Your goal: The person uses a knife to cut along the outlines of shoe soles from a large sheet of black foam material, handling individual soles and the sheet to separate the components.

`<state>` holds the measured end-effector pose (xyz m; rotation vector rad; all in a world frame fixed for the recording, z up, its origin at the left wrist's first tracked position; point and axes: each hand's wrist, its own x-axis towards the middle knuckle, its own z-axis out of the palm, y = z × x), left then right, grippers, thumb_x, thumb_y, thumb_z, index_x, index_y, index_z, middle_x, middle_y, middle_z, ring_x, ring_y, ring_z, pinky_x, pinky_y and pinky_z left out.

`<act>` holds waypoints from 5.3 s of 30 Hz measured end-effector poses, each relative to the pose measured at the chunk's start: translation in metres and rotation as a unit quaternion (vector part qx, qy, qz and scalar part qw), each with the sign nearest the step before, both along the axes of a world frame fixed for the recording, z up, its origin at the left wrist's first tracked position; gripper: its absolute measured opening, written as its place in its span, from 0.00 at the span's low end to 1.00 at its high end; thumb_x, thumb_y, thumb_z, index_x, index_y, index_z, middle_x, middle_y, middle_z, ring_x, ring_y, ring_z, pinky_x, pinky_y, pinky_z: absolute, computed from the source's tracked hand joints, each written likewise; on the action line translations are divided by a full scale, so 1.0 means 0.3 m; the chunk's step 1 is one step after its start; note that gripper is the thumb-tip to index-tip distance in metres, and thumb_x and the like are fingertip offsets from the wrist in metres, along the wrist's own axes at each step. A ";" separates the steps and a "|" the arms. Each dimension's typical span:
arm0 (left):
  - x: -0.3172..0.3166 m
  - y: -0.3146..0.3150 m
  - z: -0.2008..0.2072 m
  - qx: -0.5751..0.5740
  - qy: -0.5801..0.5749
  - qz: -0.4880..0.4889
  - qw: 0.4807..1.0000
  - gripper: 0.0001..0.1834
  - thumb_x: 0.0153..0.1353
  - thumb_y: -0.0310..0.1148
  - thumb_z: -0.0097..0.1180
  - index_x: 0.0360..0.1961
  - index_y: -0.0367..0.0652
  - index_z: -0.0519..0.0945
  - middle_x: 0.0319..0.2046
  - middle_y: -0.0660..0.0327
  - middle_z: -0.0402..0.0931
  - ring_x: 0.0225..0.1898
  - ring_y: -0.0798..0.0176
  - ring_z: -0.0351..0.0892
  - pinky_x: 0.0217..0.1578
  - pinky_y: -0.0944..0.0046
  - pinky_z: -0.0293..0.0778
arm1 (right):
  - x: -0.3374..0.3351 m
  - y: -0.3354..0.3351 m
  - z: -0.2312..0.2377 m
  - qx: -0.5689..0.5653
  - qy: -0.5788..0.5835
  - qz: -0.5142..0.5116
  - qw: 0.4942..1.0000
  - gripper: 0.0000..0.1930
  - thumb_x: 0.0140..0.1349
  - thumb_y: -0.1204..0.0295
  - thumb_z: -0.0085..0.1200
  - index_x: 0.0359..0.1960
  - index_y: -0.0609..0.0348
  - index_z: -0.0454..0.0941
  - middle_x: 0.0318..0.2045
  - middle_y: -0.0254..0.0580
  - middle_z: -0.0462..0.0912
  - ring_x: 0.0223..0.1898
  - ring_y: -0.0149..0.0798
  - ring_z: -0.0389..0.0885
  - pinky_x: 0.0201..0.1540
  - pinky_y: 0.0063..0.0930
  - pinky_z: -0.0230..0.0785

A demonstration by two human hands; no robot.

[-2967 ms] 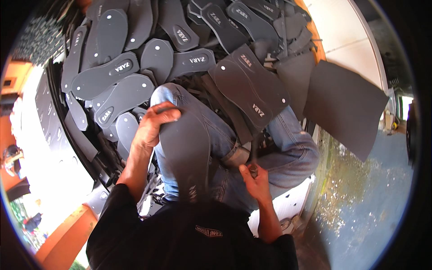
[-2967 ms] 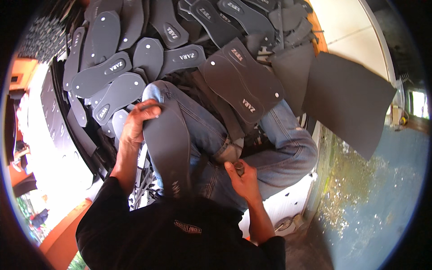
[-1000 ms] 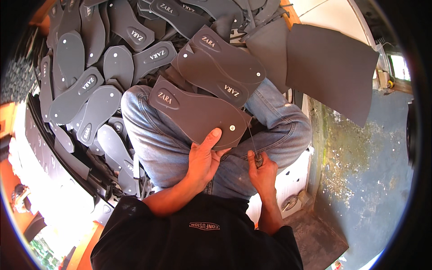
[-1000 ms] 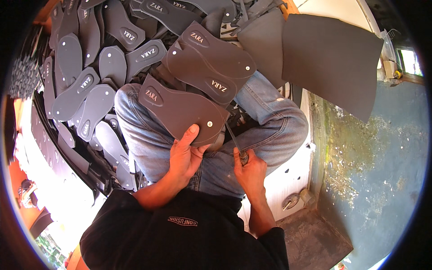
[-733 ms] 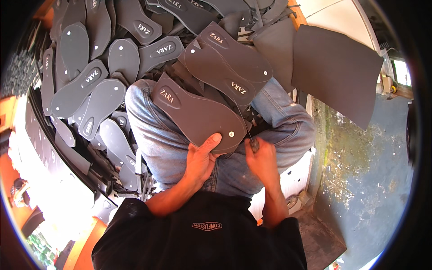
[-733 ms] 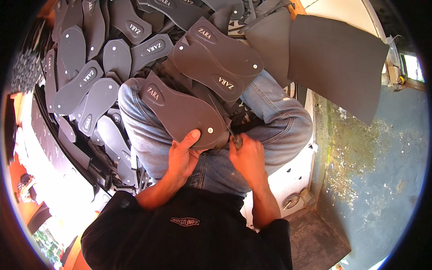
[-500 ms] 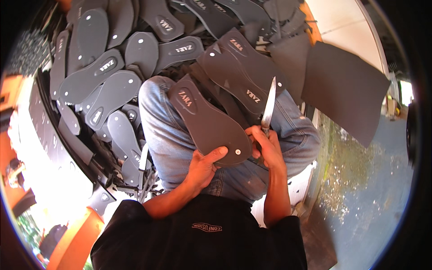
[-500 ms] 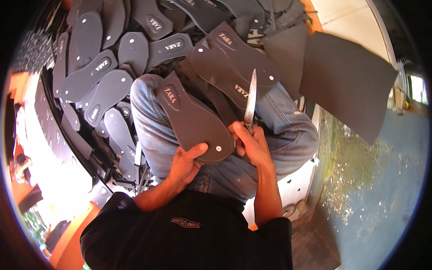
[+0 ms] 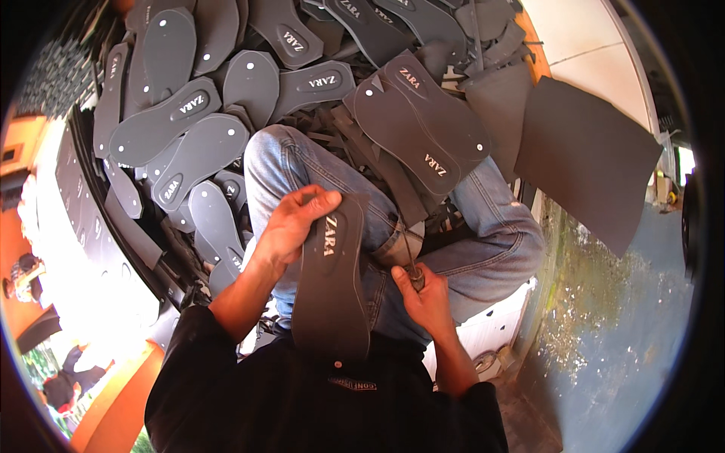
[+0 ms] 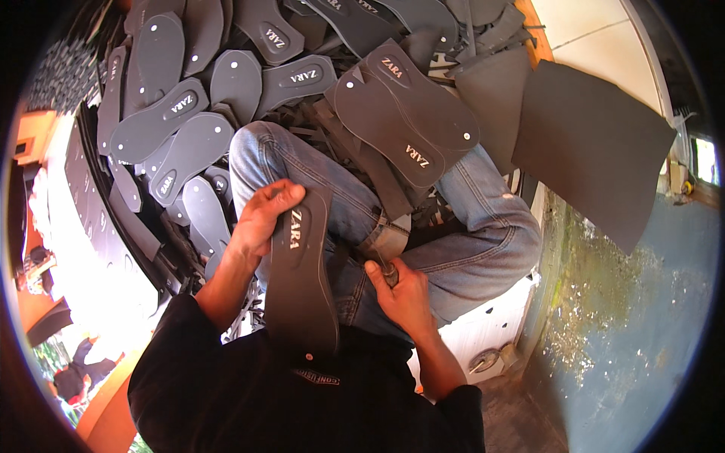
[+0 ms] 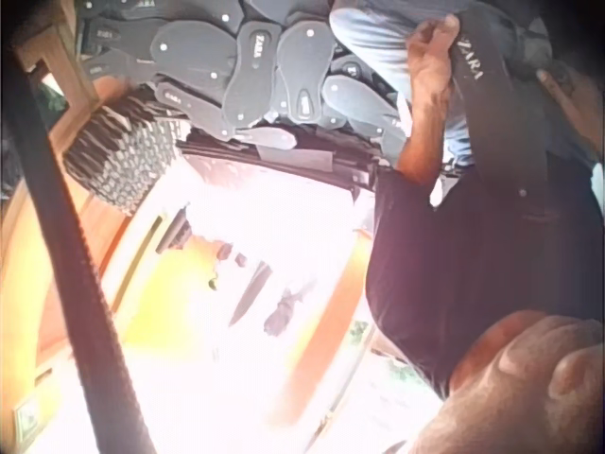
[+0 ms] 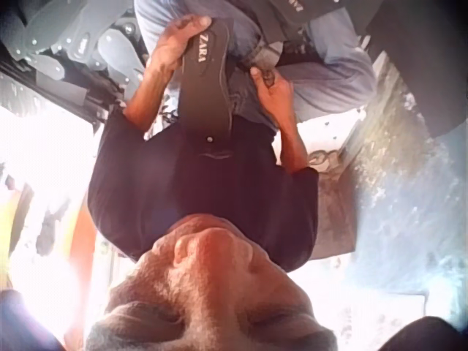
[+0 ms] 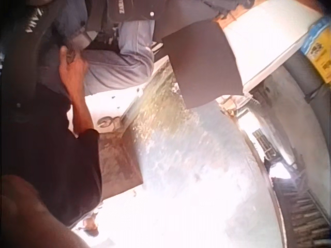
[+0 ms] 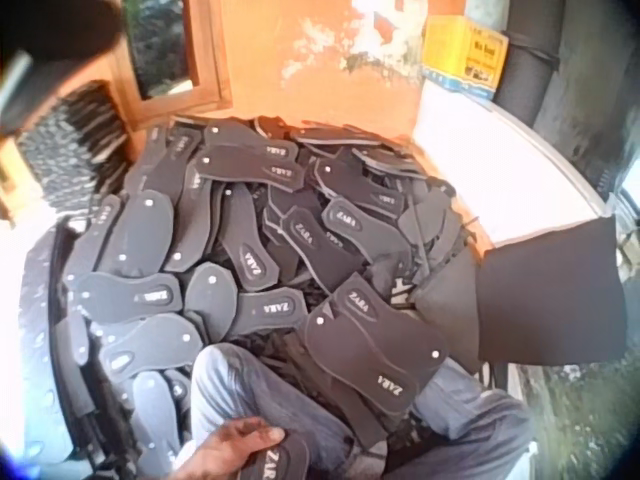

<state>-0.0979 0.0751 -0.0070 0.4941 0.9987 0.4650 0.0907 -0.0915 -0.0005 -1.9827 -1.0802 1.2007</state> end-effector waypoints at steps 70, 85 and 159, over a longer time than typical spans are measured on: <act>0.238 0.398 0.062 0.309 -0.112 0.234 0.915 0.14 0.61 0.35 0.54 0.43 0.36 0.74 0.39 0.57 0.76 0.40 0.63 0.76 0.46 0.64 0.71 | 0.160 0.077 -0.145 0.052 0.064 -0.229 0.970 0.16 0.58 0.68 0.56 0.18 0.67 0.69 0.11 0.34 0.66 0.17 0.26 0.59 0.21 0.27 0.55; 0.649 -0.075 -0.281 -0.047 -0.022 0.166 0.985 0.24 0.54 0.45 0.61 0.46 0.44 0.69 0.39 0.62 0.75 0.38 0.68 0.77 0.35 0.65 0.73 | 0.119 0.062 -0.152 0.076 0.147 -0.278 0.946 0.17 0.60 0.67 0.55 0.17 0.60 0.68 0.12 0.25 0.65 0.15 0.21 0.59 0.16 0.21 0.51; 0.185 -0.120 -0.014 -0.058 0.103 0.020 0.993 0.18 0.58 0.45 0.58 0.28 0.38 0.73 0.17 0.61 0.74 0.10 0.69 0.72 0.06 0.74 0.61 | 0.102 0.108 -0.030 -0.141 -0.083 0.067 0.984 0.10 0.53 0.70 0.50 0.23 0.67 0.75 0.22 0.61 0.76 0.32 0.64 0.75 0.36 0.49 0.67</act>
